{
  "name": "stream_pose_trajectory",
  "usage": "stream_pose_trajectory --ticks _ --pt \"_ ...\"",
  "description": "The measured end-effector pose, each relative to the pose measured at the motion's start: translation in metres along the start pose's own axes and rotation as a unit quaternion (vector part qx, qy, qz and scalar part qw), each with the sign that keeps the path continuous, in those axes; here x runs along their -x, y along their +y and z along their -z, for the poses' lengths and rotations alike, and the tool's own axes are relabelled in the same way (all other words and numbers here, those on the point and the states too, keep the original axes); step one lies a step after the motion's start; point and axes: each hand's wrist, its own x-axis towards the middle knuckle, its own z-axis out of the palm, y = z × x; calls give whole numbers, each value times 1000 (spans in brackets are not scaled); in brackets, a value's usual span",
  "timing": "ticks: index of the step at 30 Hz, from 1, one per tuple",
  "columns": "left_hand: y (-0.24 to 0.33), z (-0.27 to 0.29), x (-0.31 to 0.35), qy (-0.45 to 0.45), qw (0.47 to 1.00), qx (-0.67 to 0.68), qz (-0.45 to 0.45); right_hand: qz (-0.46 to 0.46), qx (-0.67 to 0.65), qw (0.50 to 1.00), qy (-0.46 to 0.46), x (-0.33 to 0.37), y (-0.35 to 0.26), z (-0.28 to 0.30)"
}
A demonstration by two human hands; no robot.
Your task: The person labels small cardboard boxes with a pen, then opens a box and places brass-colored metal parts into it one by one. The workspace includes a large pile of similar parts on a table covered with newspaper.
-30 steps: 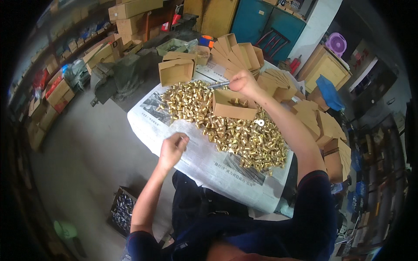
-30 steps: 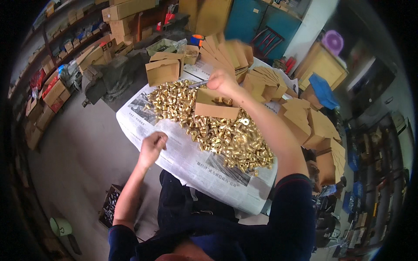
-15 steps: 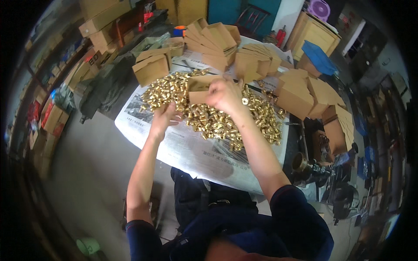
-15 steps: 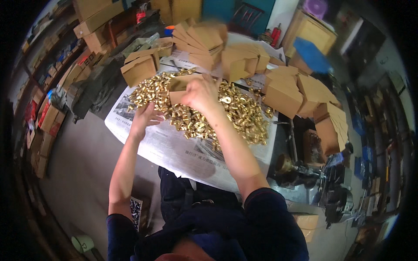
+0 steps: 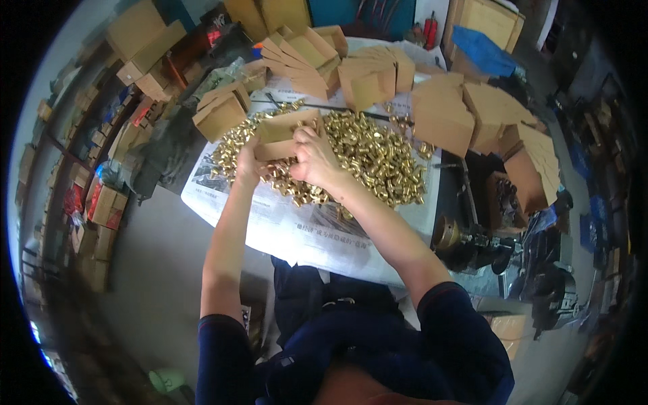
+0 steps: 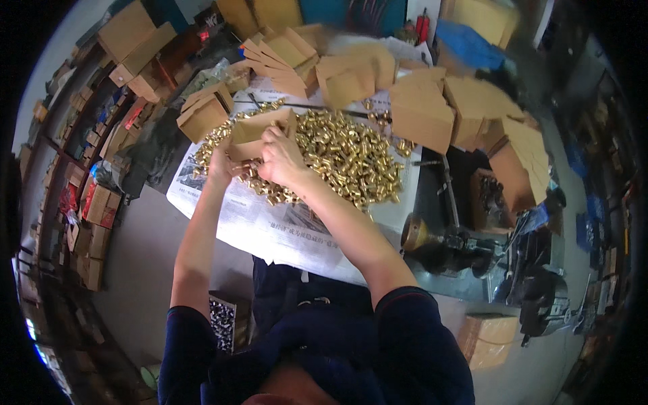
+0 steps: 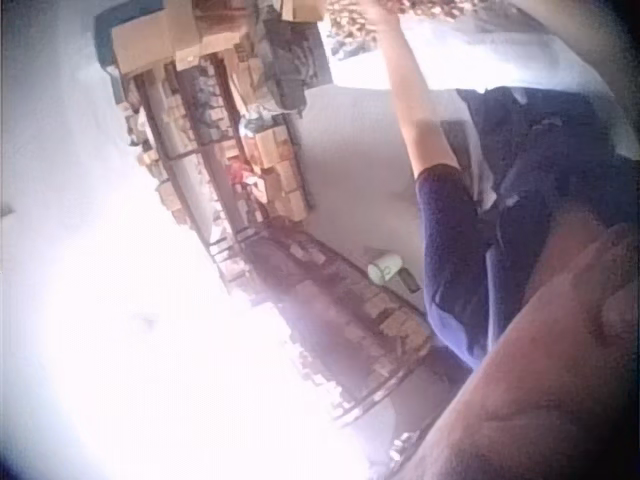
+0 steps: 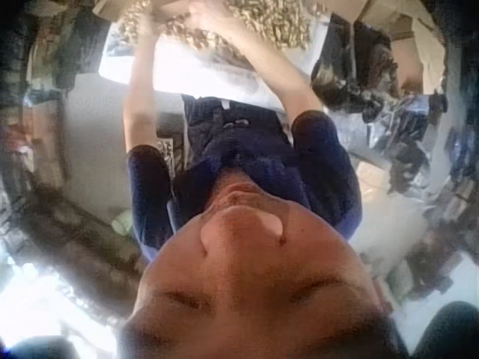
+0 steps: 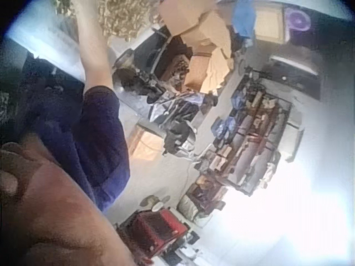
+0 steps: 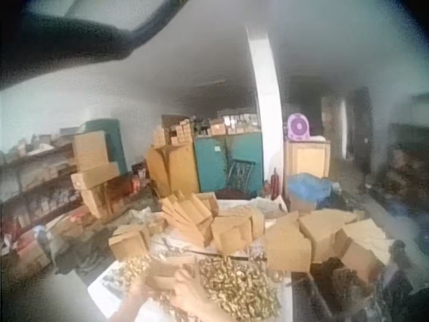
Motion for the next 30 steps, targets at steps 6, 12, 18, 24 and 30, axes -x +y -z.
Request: stream_pose_trajectory --ticks 6,12,18,24,30 --pt "-9 8 20 26 997 -6 -79 52 -74 992 87 34 -14 -3" --pt "-33 -5 148 1 988 -7 -152 88 -112 989 25 149 -72 48" --pt "-126 -13 202 -72 994 -47 -68 13 -112 991 -68 264 -84 68" --pt "-171 -26 187 -181 956 -215 -82 -53 -13 995 -78 308 -87 80" --pt "-128 -52 165 -206 728 -609 -238 -59 23 996 -60 301 -68 89"
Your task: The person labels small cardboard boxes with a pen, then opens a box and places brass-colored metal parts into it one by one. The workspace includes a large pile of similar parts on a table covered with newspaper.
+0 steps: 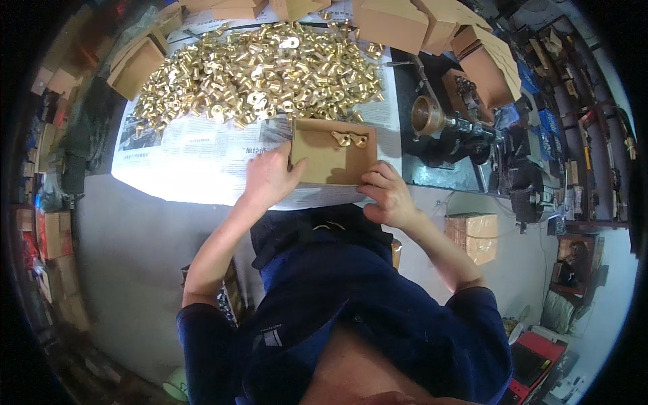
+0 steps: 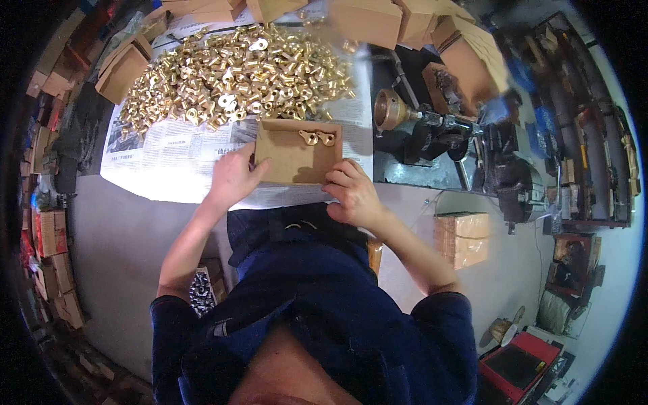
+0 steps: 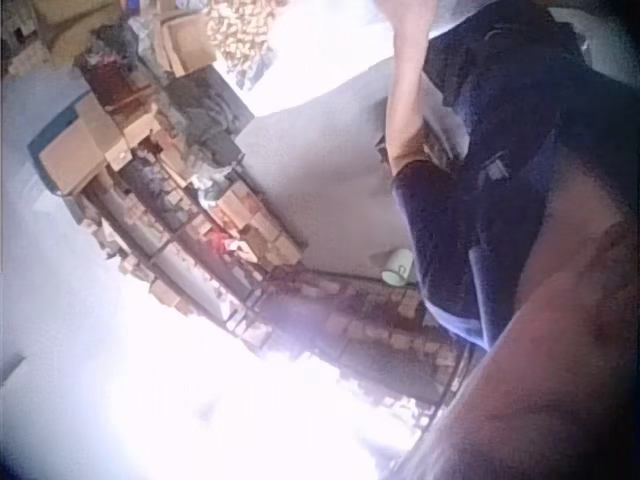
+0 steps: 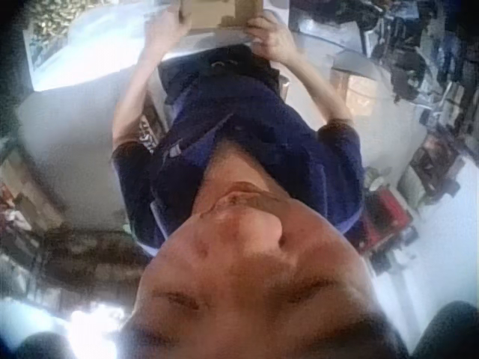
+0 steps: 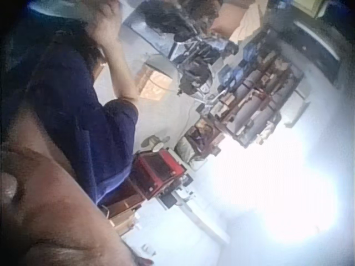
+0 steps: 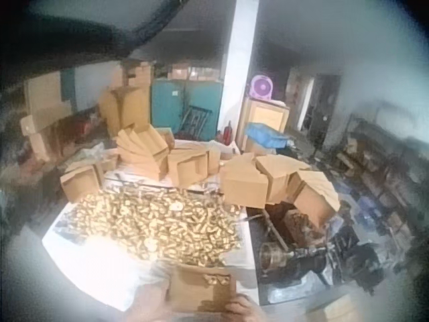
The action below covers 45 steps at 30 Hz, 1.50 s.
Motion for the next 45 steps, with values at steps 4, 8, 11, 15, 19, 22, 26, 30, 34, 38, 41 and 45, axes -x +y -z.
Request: stream_pose_trajectory --ticks 4,8,11,15,19,22,26,30,34,38,41,45 --pt "19 9 -9 191 971 -25 -142 -15 4 1000 6 0 -4 -4" --pt "34 7 -31 127 945 -100 -283 -42 -18 999 16 -1 -3 -3" --pt "54 -10 -46 41 944 -132 -301 -53 -25 998 9 -4 -3 -3" --pt "62 -38 -62 -70 934 -197 -291 -60 -89 993 42 -7 -2 7" --pt "57 -45 -69 -88 936 -210 -270 -118 -66 988 73 -7 5 35" --pt "48 -46 -72 -77 951 -161 -254 -118 -52 989 72 -14 15 35" --pt "41 -28 -67 -173 950 243 -93 -136 -103 984 54 -27 7 40" --pt "40 -3 -57 -239 786 571 -5 -145 -286 946 51 -41 5 38" --pt "28 -4 -49 -264 712 651 16 -176 -403 898 6 -52 10 37" --pt "26 -10 -44 -273 678 682 22 -263 -627 734 -2 -57 14 32" --pt "28 -9 -44 -303 681 667 18 -312 -593 739 -63 -51 20 34" --pt "38 -8 -45 -169 894 405 -93 -339 -551 762 -10 -46 24 31"
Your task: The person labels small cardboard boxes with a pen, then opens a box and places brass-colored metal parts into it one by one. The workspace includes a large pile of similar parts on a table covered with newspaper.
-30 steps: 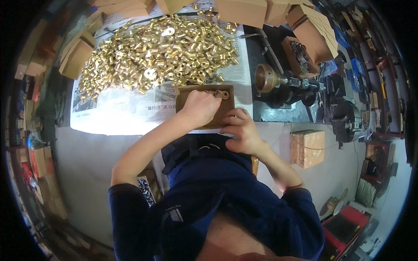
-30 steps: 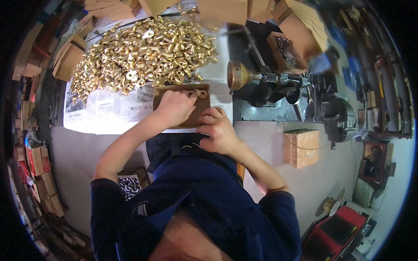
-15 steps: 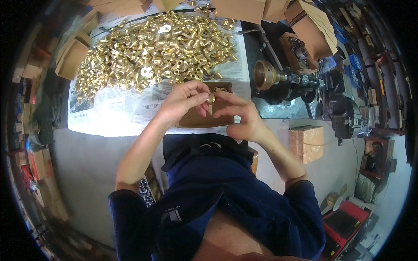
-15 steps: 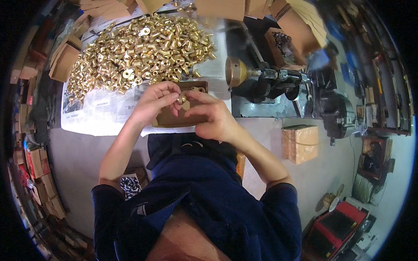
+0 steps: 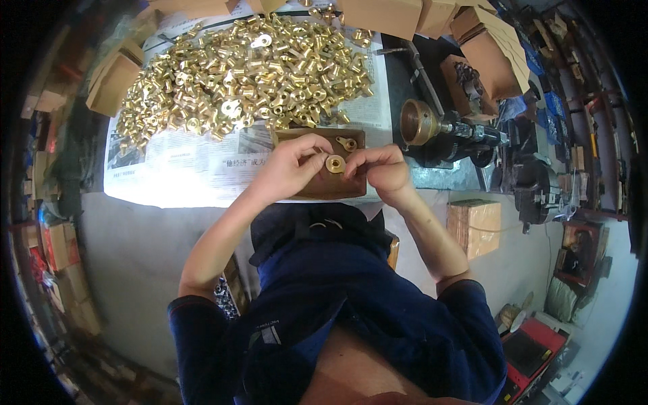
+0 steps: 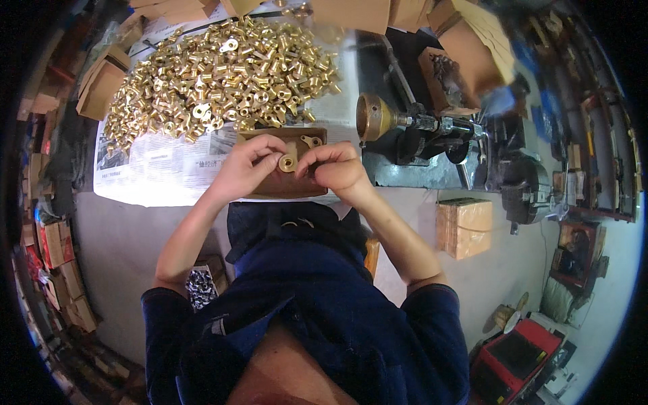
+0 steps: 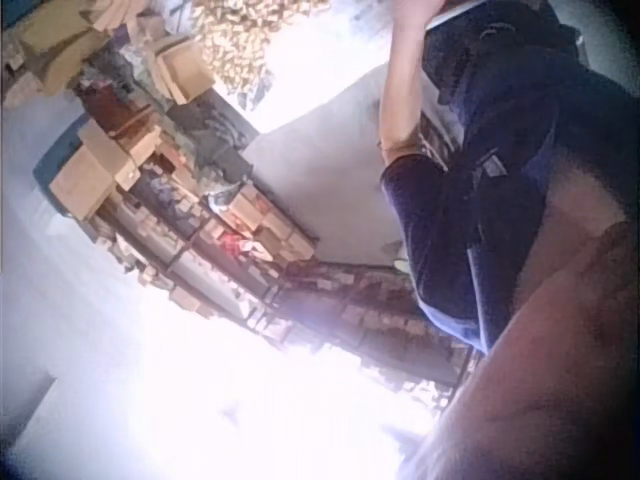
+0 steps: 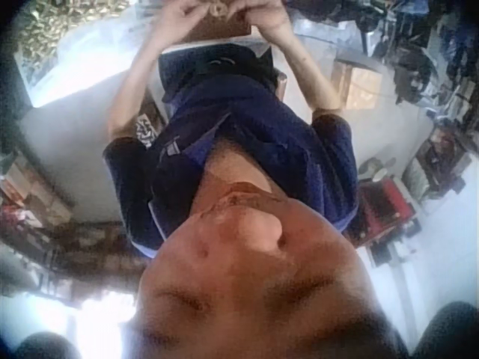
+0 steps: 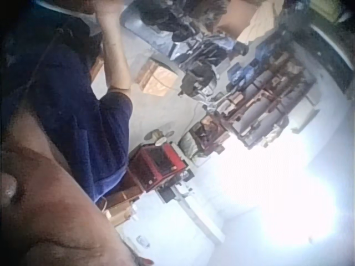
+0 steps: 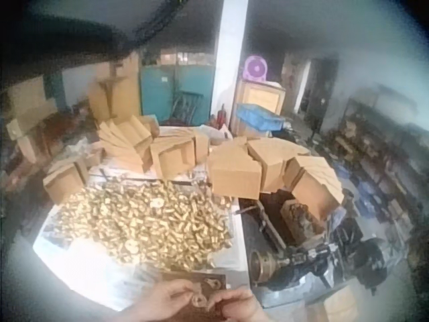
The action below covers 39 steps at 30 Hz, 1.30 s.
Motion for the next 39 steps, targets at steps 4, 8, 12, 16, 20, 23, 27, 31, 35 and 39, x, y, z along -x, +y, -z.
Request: stream_pose_trajectory --ticks 4,8,12,16,20,23,27,31,35,39 --pt "18 -8 6 46 968 -214 -124 14 -4 999 32 0 1 1" --pt "16 -7 5 30 928 -298 -222 -4 -20 999 27 -3 0 1" --pt "14 -6 3 26 913 -310 -265 5 -94 996 3 -4 12 8" --pt "13 -6 4 39 929 -296 -220 -1 -72 997 26 -4 0 -4" --pt "14 4 12 63 920 -357 -150 112 204 969 88 2 -4 -1" --pt "8 10 17 73 890 -432 -123 226 608 756 82 1 -1 -5" --pt "0 6 14 55 851 -512 -100 53 694 717 34 -10 -8 -26" --pt "-9 0 0 5 826 -561 -57 51 706 705 29 -22 -11 -26" --pt "-17 -3 -6 -17 827 -560 -47 55 708 703 25 -25 -9 -22" --pt "-14 -3 -6 -30 826 -562 -32 48 716 696 16 -26 -5 -21"
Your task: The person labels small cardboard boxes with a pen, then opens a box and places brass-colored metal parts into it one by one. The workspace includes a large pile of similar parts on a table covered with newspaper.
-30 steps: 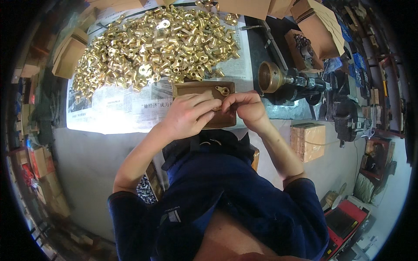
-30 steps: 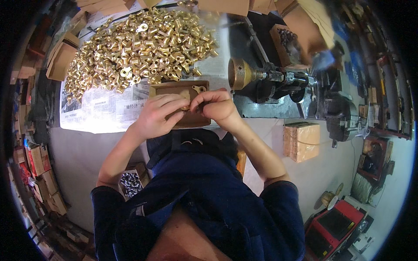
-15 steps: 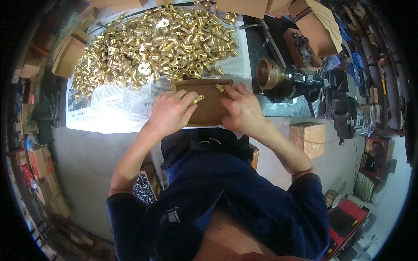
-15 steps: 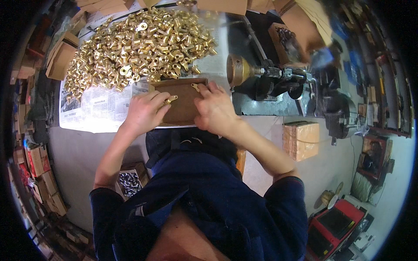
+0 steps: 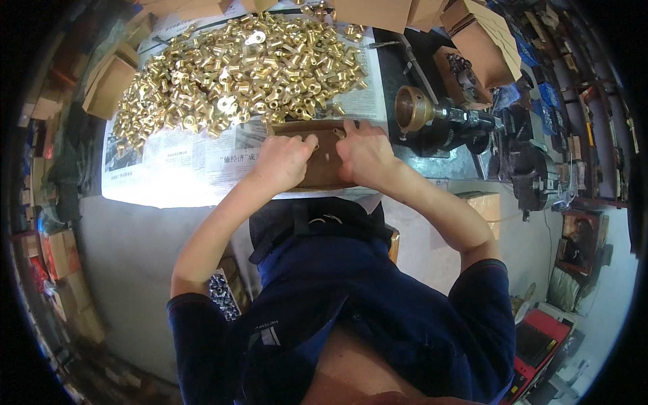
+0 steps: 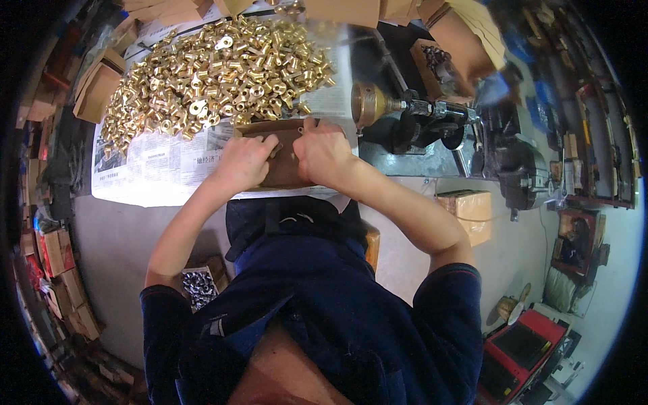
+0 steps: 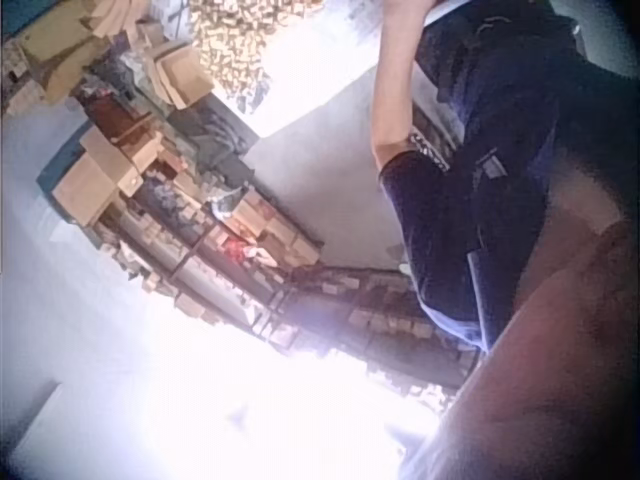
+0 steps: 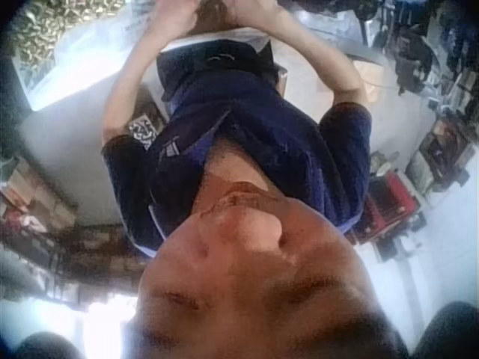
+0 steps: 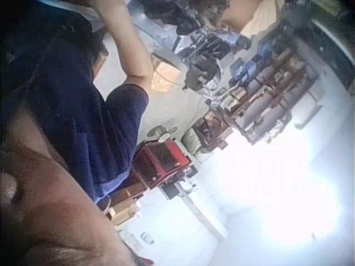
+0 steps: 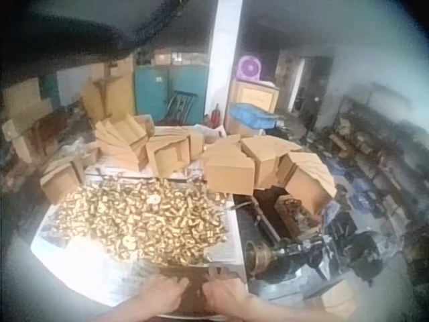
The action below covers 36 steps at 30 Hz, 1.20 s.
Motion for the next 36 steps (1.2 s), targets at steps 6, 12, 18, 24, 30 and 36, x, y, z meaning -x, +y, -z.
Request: stream_pose_trajectory --ticks 6,12,18,24,30,36 --pt "-4 6 1 -2 998 3 -59 14 -11 1000 5 5 4 1" --pt "-9 8 0 2 996 15 -86 -12 -27 1000 1 -1 12 -8" --pt "-8 17 2 24 996 21 -84 -16 -96 992 78 11 12 -3" --pt "-5 14 8 4 998 19 -63 11 -319 935 157 59 15 -1" --pt "-6 13 -6 -20 993 31 -108 -58 -542 822 164 86 18 -12" --pt "-14 8 -10 -49 990 30 -128 -34 -559 806 191 88 23 -12"
